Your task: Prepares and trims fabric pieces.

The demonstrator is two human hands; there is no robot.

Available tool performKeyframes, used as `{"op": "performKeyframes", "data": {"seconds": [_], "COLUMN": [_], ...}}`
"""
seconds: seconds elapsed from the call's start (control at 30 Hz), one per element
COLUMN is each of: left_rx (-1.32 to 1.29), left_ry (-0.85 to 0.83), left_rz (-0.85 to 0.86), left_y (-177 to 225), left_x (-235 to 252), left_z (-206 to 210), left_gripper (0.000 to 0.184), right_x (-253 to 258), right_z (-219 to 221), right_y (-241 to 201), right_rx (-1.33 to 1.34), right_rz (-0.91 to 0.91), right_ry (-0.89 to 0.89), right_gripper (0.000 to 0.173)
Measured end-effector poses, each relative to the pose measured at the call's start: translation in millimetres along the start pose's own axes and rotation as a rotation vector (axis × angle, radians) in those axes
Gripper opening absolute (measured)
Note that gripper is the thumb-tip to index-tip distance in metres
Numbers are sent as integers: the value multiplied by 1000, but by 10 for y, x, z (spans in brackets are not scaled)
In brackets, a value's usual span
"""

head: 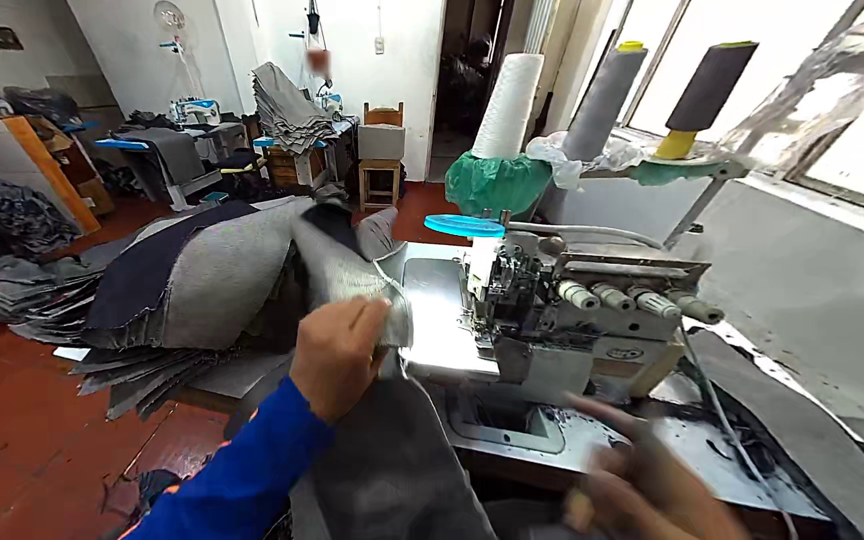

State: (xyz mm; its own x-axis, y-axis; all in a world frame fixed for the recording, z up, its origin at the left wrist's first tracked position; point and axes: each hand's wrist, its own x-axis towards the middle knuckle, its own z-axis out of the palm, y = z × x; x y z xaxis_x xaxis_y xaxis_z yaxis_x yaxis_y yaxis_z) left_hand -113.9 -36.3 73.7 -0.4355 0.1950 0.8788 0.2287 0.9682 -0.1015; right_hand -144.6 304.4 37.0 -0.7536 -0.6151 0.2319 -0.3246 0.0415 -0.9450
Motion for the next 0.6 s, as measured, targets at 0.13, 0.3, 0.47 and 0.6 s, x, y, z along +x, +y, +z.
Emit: {"op": "performKeyframes", "data": {"seconds": [0.13,0.3,0.47,0.6], "left_rx": [-29,-51,-186,-403], "left_ry": [-96,-151,-461,-575], "left_rz": [84,137,87,-38], "left_y": [222,230,376,545], "left_x": [-84,-211,-265,-192], "left_z": [194,401,568,589], "left_gripper": [20,21,54,69], "right_x": [743,435,38,-72], "right_z": [1007,1117,391,34], "right_y": [253,686,656,664], "right_rx": [344,533,516,496], "right_rz": [-2,232,142,161], "right_ry": [-63,-106,-13,9], "right_gripper": [52,6,8,6]}}
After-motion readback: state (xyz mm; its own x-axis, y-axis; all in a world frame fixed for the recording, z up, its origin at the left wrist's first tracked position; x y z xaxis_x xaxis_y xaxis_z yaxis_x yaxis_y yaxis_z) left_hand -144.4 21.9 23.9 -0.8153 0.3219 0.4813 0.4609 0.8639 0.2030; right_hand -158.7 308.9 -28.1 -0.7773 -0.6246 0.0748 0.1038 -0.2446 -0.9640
